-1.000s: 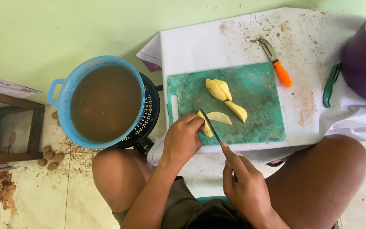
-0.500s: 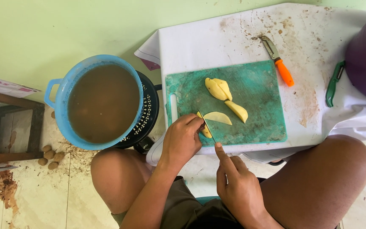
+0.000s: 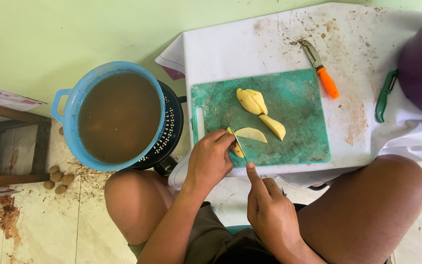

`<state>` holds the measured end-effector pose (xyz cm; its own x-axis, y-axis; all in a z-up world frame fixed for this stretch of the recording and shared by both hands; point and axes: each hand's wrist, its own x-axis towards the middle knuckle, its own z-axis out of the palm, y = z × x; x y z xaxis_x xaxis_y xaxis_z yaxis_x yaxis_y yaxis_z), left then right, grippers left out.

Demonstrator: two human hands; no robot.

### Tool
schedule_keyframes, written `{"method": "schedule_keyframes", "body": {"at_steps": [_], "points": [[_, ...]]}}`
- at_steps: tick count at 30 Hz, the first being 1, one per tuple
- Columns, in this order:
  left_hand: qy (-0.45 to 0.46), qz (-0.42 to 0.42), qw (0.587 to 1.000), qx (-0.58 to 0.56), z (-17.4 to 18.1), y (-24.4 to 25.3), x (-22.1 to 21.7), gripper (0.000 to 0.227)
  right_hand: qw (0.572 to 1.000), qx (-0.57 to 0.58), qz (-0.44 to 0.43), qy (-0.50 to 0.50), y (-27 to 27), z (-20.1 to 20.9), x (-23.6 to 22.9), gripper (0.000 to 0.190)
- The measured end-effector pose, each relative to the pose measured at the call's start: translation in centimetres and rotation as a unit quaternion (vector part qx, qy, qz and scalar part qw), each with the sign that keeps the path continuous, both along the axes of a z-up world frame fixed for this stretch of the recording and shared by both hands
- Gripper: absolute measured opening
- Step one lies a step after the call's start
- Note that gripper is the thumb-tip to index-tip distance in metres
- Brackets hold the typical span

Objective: Peeling a potato with a peeler and then slicing it into wedges on a cutting board.

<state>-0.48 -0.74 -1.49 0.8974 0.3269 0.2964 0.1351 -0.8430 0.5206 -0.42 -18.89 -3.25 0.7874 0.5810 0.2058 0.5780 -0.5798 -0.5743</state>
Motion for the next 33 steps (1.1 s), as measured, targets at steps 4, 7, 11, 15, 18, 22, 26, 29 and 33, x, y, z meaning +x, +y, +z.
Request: {"method": "schedule_keyframes", "body": {"at_steps": [4, 7, 11, 15, 18, 22, 26, 29, 33], "points": [[0.01, 0.001, 1.0, 0.0, -0.1, 0.1, 0.0, 0.023, 1.0, -0.009, 0.008, -0.003, 0.1, -0.4, 0.2, 0.057], [0.005, -0.003, 1.0, -0.005, -0.2, 0.1, 0.0, 0.02, 1.0, -0.004, 0.011, -0.006, 0.2, -0.8, 0.3, 0.058], [0.004, -0.004, 1.0, -0.01, -0.2, 0.1, 0.1, 0.019, 0.999, -0.031, 0.011, -0.002, 0.6, -1.2, 0.6, 0.059], [-0.004, -0.004, 1.0, -0.013, -0.4, 0.1, 0.0, 0.019, 0.999, -0.031, 0.003, 0.01, 1.2, -1.9, 0.8, 0.057], [-0.012, 0.0, 1.0, -0.018, -0.3, 0.1, 0.0, 0.019, 1.0, -0.027, 0.006, 0.005, 1.2, -2.2, 0.8, 0.057], [-0.005, 0.013, 1.0, -0.014, -0.7, -0.1, -0.1, 0.019, 1.0, -0.024, 0.007, 0.003, 1.0, -2.3, 0.7, 0.056], [-0.009, 0.027, 0.999, -0.021, -0.9, 0.3, -0.2, 0.02, 1.0, -0.016, 0.007, 0.009, 0.6, -2.5, 0.4, 0.058], [-0.008, 0.022, 0.999, -0.029, -0.6, 0.3, -0.6, 0.018, 1.0, -0.012, 0.006, 0.001, 0.6, -2.5, 0.5, 0.056], [-0.031, 0.012, 0.998, -0.06, 0.1, -0.8, -1.8, 0.026, 1.0, -0.005, 0.002, -0.004, 0.8, -2.9, 0.5, 0.056]]}}
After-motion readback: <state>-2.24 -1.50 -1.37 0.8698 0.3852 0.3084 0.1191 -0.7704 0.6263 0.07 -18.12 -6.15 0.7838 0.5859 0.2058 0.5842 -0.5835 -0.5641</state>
